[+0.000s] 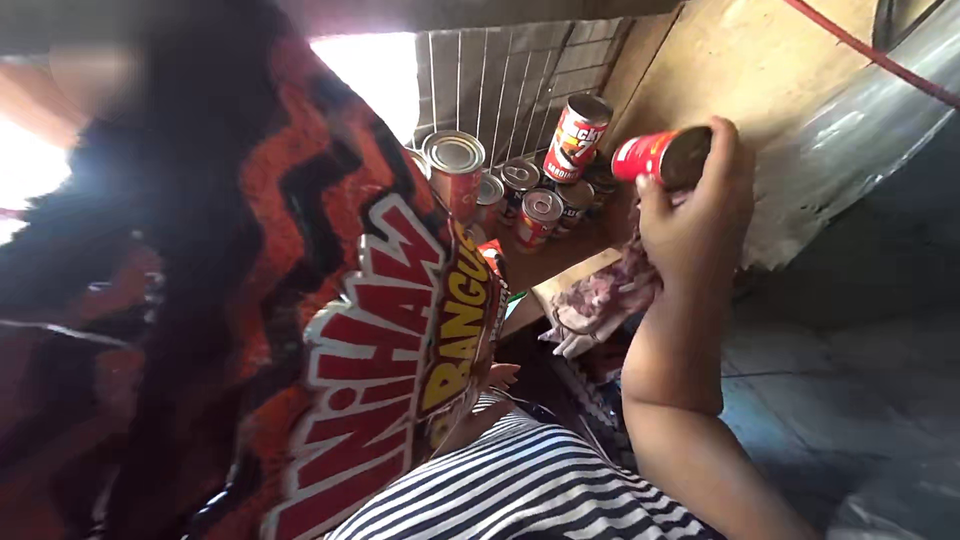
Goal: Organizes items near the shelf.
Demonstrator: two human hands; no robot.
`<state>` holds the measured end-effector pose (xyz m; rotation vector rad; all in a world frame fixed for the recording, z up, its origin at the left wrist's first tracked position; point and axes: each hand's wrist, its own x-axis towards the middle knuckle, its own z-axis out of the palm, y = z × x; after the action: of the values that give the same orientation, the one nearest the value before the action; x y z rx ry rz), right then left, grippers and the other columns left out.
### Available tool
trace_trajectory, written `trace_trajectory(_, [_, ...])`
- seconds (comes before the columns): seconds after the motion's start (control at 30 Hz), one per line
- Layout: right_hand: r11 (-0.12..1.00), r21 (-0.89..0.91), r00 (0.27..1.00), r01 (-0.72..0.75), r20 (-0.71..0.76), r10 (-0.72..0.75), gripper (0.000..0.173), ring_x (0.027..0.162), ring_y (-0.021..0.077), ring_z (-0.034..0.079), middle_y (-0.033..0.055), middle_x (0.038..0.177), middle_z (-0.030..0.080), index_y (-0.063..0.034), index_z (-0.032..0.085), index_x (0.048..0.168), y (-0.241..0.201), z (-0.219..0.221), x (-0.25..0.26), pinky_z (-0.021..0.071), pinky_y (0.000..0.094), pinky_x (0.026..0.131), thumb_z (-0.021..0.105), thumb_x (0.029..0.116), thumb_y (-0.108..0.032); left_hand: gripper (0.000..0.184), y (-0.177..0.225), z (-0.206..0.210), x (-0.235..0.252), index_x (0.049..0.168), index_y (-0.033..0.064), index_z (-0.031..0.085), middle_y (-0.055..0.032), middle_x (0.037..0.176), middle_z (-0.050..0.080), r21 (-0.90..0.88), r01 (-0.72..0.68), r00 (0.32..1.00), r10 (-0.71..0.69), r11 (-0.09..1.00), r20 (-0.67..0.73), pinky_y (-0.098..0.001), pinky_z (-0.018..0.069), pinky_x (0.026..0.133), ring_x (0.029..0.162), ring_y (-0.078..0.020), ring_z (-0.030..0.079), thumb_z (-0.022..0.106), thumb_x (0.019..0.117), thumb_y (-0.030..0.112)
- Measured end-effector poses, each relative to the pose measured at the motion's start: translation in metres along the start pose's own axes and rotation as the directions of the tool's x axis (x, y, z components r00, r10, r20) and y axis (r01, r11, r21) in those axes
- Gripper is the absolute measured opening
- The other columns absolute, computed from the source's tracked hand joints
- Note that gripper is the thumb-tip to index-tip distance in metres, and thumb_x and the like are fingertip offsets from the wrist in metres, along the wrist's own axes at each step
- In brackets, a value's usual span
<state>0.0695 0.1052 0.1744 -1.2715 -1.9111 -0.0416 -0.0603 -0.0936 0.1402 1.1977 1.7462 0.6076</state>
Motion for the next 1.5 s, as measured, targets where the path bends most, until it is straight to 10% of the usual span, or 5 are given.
trace_trajectory(0.53, [0.994, -0.099, 0.97, -0.043, 0.234, 0.066, 0.059, 0.128, 0.0544, 0.052, 0.0361, 0.142, 0.048, 0.0008, 0.052, 0.144, -0.007, 0.037, 0.071, 0.0442, 0.0659, 0.101, 0.072, 0.0898, -0.011, 0.041, -0.087, 0.012, 0.028, 0.13, -0.0236, 0.052, -0.0326, 0.115, 0.068, -0.04, -0.488, 0.872, 0.485, 0.872, -0.062, -0.0321, 0.0522, 0.098, 0.106, -0.0307, 0.069, 0.057, 0.0938, -0.005])
trace_trajectory(0.67, [0.985, -0.163, 0.96, -0.06, 0.261, 0.102, 0.058, 0.119, 0.056, 0.058, 0.0359, 0.13, 0.059, -0.0062, 0.048, 0.149, -0.01, 0.039, 0.059, 0.0452, 0.0698, 0.095, 0.069, 0.0943, -0.011, 0.039, -0.039, 0.005, 0.005, 0.133, -0.02, 0.052, -0.0304, 0.123, 0.066, -0.047, -0.18, 0.981, 0.177, 0.982, -0.077, -0.0331, 0.0454, 0.105, 0.117, -0.0311, 0.065, 0.054, 0.0941, -0.012])
trace_trajectory(0.97, [0.985, -0.159, 0.958, -0.068, 0.266, 0.109, 0.07, 0.112, 0.0543, 0.064, 0.0326, 0.119, 0.067, -0.0168, 0.037, 0.159, -0.001, 0.059, 0.064, 0.047, 0.0706, 0.09, 0.062, 0.0945, -0.003, 0.044, -0.137, 0.026, 0.042, 0.134, -0.0114, 0.055, -0.0187, 0.117, 0.07, -0.118, -0.607, 0.791, 0.583, 0.786, -0.186, -0.0297, 0.0555, 0.093, 0.104, -0.0167, 0.069, 0.064, 0.0957, 0.008])
trace_trajectory(1.23, [0.988, -0.157, 0.954, -0.012, 0.295, 0.059, 0.056, 0.118, 0.0583, 0.058, 0.0369, 0.127, 0.061, -0.0091, 0.041, 0.155, 0.001, 0.052, 0.068, 0.0434, 0.0739, 0.094, 0.055, 0.1004, -0.009, 0.039, -0.154, 0.012, 0.014, 0.126, -0.0091, 0.064, -0.0176, 0.119, 0.072, -0.08, -0.426, 0.873, 0.386, 0.901, -0.298, -0.0353, 0.0521, 0.102, 0.112, -0.02, 0.07, 0.061, 0.1011, 0.021])
trace_trajectory(1.5, [0.982, -0.189, 0.956, 0.031, 0.292, 0.026, 0.043, 0.12, 0.0602, 0.056, 0.0393, 0.127, 0.059, 0.0004, 0.05, 0.145, -0.004, 0.043, 0.073, 0.041, 0.0757, 0.094, 0.048, 0.1035, -0.011, 0.04, -0.204, 0.006, -0.008, 0.122, -0.0138, 0.057, -0.0112, 0.117, 0.072, -0.078, -0.573, 0.663, 0.406, 0.816, -0.629, -0.0267, 0.0539, 0.1, 0.108, -0.0048, 0.068, 0.064, 0.0996, 0.018])
